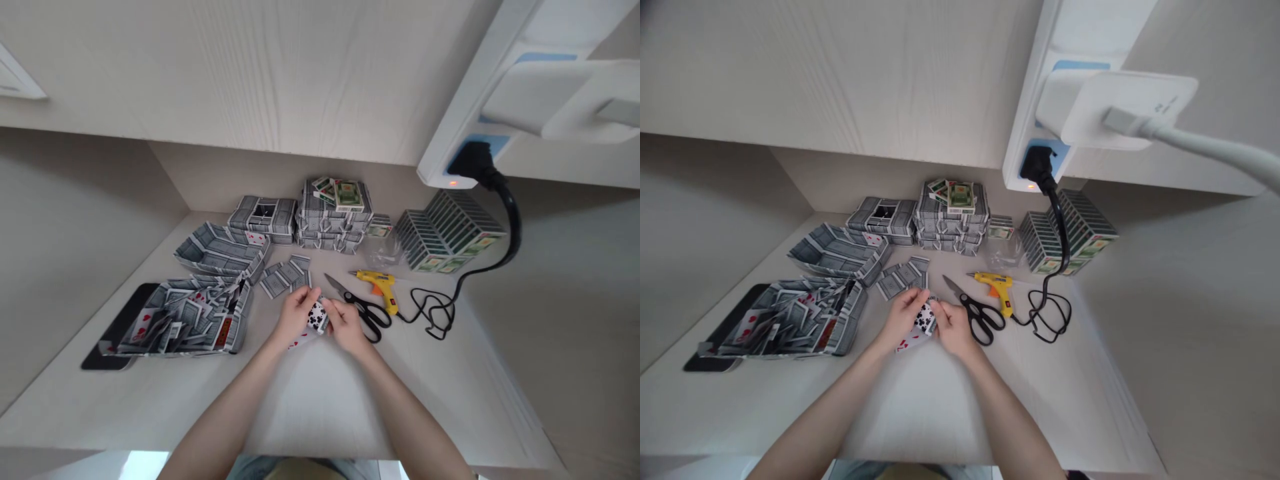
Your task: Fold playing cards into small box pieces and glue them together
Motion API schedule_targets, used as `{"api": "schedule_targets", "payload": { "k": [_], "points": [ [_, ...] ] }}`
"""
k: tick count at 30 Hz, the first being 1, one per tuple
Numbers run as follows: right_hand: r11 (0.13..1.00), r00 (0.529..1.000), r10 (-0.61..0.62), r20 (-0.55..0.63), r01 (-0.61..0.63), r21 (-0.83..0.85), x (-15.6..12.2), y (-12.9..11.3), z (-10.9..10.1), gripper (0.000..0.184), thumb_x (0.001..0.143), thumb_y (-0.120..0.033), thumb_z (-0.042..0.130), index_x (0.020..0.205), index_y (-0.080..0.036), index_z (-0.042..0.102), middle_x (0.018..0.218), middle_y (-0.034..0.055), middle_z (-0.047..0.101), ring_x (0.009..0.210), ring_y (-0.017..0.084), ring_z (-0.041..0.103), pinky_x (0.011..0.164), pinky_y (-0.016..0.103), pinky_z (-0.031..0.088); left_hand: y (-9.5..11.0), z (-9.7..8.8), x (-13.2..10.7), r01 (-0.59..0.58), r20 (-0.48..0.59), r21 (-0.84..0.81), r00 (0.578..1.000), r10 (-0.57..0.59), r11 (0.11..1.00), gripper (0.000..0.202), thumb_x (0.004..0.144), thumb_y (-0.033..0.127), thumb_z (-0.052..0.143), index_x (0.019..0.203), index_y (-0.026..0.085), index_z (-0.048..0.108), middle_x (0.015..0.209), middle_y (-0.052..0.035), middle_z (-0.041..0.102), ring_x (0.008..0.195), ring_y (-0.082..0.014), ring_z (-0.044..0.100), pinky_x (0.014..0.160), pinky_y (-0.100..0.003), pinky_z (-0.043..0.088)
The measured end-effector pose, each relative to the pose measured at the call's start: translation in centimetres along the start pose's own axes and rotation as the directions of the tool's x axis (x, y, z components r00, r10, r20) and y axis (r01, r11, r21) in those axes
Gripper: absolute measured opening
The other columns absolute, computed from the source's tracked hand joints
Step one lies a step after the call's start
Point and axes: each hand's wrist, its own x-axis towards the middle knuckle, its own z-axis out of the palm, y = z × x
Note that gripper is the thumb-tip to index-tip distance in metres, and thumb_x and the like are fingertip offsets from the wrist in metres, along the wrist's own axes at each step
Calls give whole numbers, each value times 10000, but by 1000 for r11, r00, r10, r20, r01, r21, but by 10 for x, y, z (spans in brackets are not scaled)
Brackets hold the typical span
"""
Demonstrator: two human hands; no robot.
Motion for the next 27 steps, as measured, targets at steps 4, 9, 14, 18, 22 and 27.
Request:
{"api": "schedule_targets", "payload": {
  "k": [4, 9, 14, 18, 22, 27],
  "points": [
    [1000, 989, -17, -147, 18, 4, 1, -2, 3, 417, 853, -454, 380, 530, -196, 429, 417, -37, 443, 388, 94, 409, 431, 228, 325, -3, -1, 4, 153, -5, -240, 987, -159, 959, 414, 720, 546, 505, 617, 146, 494, 580, 13, 485, 531, -96, 445, 492, -215, 350],
    [970, 982, 84, -171, -42, 237, 4, -2, 4, 304, 833, -491, 409, 858, -199, 490, 499, -46, 529, 361, 95, 446, 383, 214, 360, -3, -3, 6, 143, 113, -293, 987, -114, 945, 378, 708, 519, 537, 678, 144, 510, 612, 2, 522, 538, -103, 482, 510, -224, 386],
    [936, 991, 130, -8, -120, 330, 3, 2, 7, 332, 799, -541, 438, 809, -210, 441, 439, -65, 529, 305, 93, 449, 338, 198, 343, -9, -2, 5, -56, -30, 164, 998, 62, 985, 345, 770, 449, 478, 588, 158, 448, 508, 51, 408, 492, -77, 380, 473, -192, 300],
    [952, 989, 145, -23, -133, 277, 3, 4, 10, 351, 794, -545, 440, 707, -205, 457, 380, -82, 439, 268, 86, 395, 286, 193, 276, -12, 0, 1, -137, -56, 414, 983, 175, 900, 312, 810, 408, 410, 607, 173, 437, 522, 52, 423, 504, -84, 393, 489, -195, 297],
    [973, 991, 94, -93, -71, 219, 4, 3, 6, 375, 795, -500, 464, 571, -206, 402, 365, -88, 347, 270, 71, 349, 287, 195, 229, -11, 2, -2, -155, -60, 481, 976, 209, 863, 307, 822, 397, 391, 609, 178, 424, 521, 52, 445, 497, -85, 408, 488, -193, 298],
    [991, 991, 39, -129, -22, 129, 5, 4, 7, 295, 783, -461, 491, 644, -201, 471, 403, -74, 400, 333, 85, 376, 336, 202, 277, -12, 2, -1, -131, -84, 465, 978, 191, 876, 301, 811, 430, 416, 662, 175, 474, 506, 55, 447, 472, -85, 412, 468, -190, 307]
  ]
}}
